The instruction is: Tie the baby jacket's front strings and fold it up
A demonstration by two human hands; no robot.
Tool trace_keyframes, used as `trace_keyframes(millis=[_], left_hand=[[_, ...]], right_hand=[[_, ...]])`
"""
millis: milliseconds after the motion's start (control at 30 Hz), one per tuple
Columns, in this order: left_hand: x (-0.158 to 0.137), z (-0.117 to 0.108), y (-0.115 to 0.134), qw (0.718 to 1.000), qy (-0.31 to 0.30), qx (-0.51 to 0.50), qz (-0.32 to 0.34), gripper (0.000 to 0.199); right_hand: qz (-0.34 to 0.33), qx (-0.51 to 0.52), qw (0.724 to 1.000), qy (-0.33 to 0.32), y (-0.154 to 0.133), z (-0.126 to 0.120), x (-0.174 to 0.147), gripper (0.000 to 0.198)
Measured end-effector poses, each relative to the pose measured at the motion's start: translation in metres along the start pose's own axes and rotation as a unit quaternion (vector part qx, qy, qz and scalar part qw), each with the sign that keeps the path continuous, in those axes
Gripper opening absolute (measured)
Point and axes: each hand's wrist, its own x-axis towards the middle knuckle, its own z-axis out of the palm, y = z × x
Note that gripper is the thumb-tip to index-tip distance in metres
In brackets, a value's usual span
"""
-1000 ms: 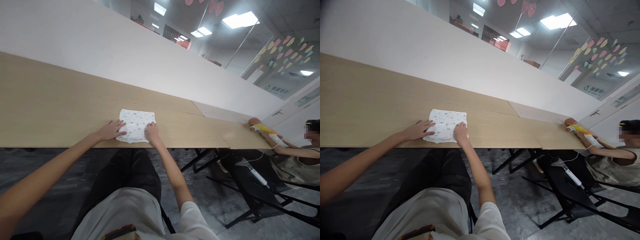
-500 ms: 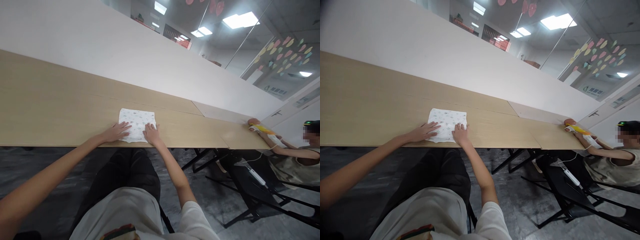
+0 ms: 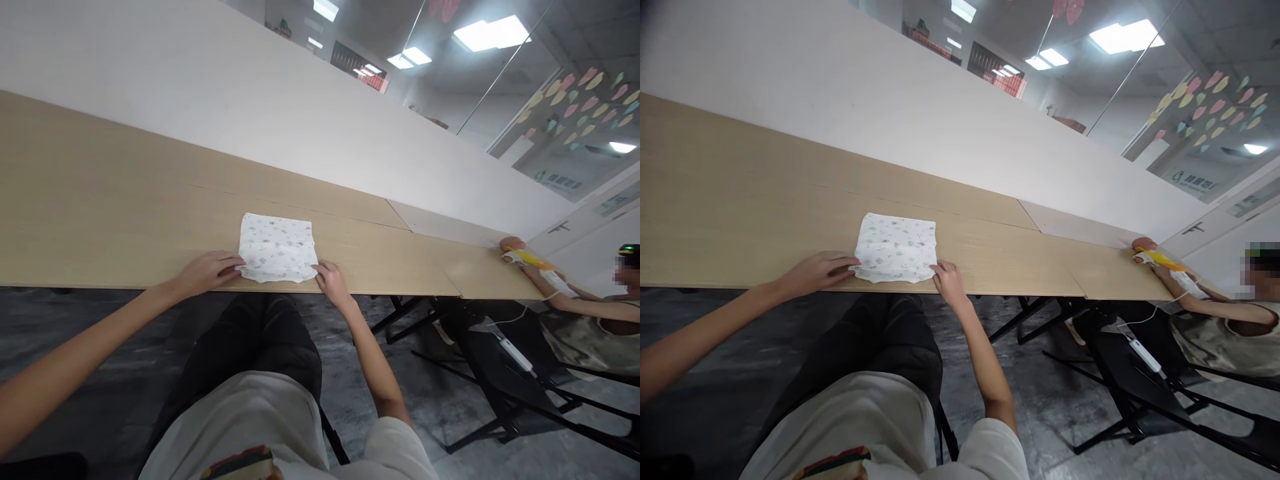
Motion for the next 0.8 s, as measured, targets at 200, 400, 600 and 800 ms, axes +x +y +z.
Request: trace_keyframes(millis=[200, 400, 600, 800], left_hand=[[0.011, -0.006, 0.003, 0.995, -0.029, 0.083, 0.036, 0.048], [0.012, -0.042, 0.026, 0.999, 0.038, -0.002, 0.004, 0.047], [0.046, -0.068, 0.029, 0.99, 0.096, -0.084, -0.059, 0.054], [0.091, -0.045, -0.013, 0.972, 0.108, -0.145, -0.147, 0.053]], right_hand=[[0.011, 0.148, 0.989, 0.026, 0.003, -0.009, 0.01, 0.03], [0.05, 0.27, 0.96, 0.052, 0.002, -0.045, 0.013, 0.03], [0.126, 0.362, 0.916, 0.114, 0.015, -0.043, 0.062, 0.035], [0.252, 0.385, 0.883, 0.094, 0.028, -0.002, 0.131, 0.029]])
